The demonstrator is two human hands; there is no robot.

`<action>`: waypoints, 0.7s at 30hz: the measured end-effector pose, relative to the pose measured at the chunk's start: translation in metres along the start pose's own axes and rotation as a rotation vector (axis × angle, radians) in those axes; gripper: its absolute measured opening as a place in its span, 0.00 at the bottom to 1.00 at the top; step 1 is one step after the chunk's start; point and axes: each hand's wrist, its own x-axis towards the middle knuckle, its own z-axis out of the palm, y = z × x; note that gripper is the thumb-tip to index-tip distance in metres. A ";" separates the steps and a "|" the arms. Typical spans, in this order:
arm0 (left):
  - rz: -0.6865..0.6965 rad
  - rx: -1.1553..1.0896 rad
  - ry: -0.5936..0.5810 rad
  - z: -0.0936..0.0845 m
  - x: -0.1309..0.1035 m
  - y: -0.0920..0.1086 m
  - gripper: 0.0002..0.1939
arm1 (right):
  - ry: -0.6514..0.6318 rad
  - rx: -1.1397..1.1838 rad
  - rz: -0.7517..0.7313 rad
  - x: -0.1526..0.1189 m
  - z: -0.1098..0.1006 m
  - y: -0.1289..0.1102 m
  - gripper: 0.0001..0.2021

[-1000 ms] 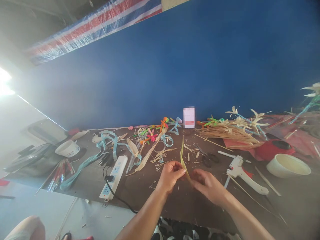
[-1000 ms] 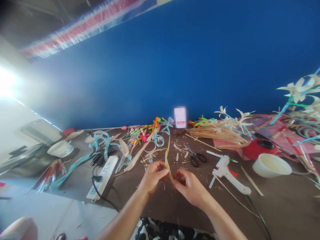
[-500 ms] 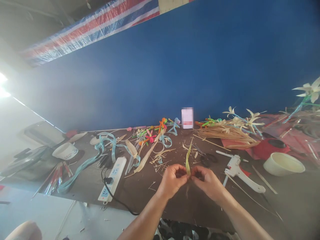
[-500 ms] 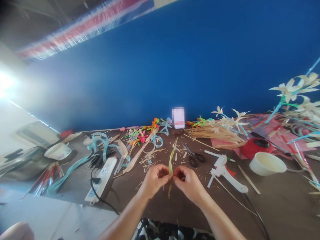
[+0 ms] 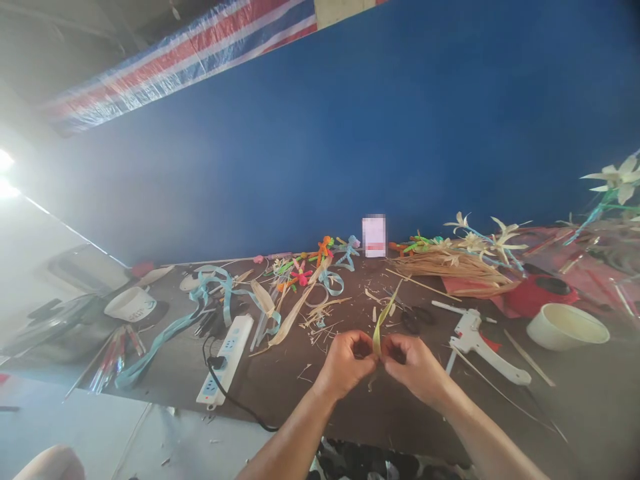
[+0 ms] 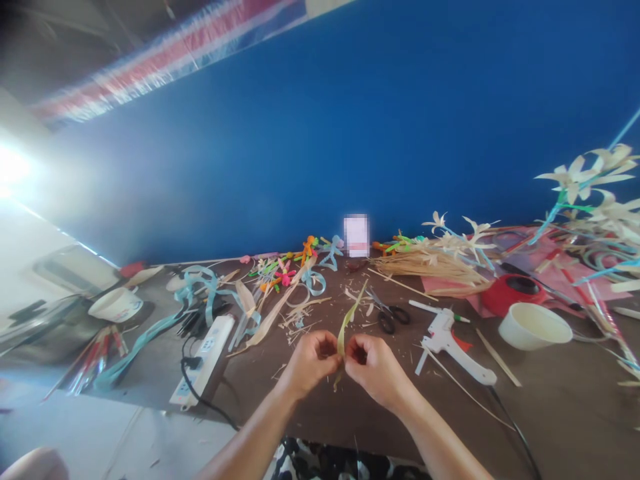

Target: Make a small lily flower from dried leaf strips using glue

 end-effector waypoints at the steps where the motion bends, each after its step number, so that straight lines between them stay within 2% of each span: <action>1: -0.001 -0.001 -0.001 0.000 0.000 0.000 0.04 | 0.004 -0.003 0.002 0.000 0.000 0.000 0.04; 9: -0.006 -0.028 -0.003 -0.001 0.001 0.001 0.04 | 0.014 -0.007 0.023 -0.001 0.004 -0.002 0.05; 16: 0.011 0.076 0.038 0.002 -0.002 -0.001 0.04 | 0.077 0.018 0.038 -0.005 0.014 0.002 0.04; 21: 0.035 0.183 0.091 0.005 -0.001 -0.006 0.05 | 0.028 0.209 0.097 -0.005 0.015 0.003 0.04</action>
